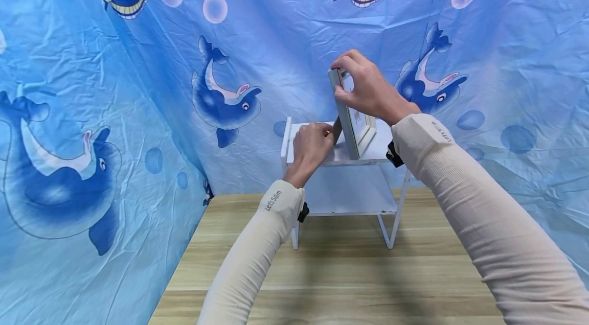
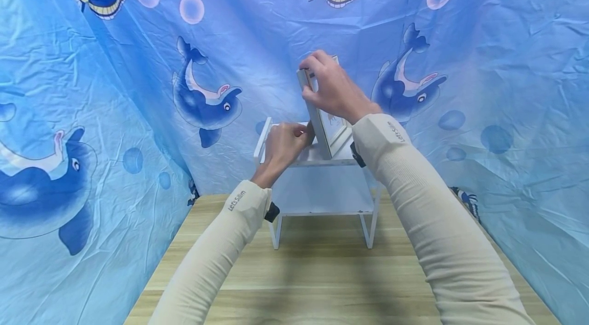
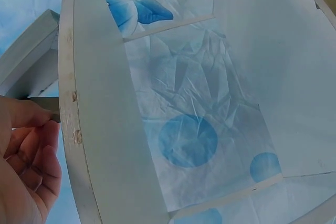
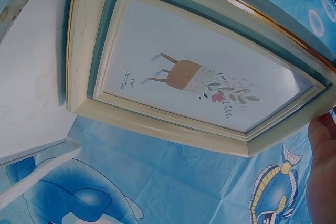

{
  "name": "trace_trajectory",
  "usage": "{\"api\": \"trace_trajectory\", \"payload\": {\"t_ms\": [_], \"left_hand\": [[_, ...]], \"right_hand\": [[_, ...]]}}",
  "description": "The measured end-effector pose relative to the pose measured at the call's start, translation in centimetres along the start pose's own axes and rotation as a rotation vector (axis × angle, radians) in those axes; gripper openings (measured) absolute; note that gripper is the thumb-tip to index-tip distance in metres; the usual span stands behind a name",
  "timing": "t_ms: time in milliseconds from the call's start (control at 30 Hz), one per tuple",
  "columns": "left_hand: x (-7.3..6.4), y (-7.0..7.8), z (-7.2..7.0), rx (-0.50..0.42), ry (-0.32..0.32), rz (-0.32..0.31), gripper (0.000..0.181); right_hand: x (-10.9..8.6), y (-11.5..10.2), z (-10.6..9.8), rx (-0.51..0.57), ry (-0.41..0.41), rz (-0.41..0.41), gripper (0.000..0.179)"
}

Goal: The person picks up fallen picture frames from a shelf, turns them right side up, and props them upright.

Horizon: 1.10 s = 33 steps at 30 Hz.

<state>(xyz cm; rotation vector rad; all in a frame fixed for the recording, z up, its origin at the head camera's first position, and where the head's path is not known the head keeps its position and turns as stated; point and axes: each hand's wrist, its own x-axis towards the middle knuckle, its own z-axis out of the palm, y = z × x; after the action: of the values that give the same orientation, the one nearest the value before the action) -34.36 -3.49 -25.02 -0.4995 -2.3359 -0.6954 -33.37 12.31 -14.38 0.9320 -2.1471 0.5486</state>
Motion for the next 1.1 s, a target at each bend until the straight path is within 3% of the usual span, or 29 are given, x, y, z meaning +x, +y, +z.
{"api": "trace_trajectory", "payload": {"t_ms": [267, 1100], "left_hand": [[0.04, -0.36, -0.04, -0.004, 0.015, 0.016, 0.019], [0.28, -0.9, -0.11, -0.007, 0.016, -0.018, 0.017]], "right_hand": [[0.01, -0.09, 0.05, 0.005, -0.004, -0.003, 0.035], [0.31, -0.16, 0.2, -0.002, -0.027, 0.001, 0.034]]}}
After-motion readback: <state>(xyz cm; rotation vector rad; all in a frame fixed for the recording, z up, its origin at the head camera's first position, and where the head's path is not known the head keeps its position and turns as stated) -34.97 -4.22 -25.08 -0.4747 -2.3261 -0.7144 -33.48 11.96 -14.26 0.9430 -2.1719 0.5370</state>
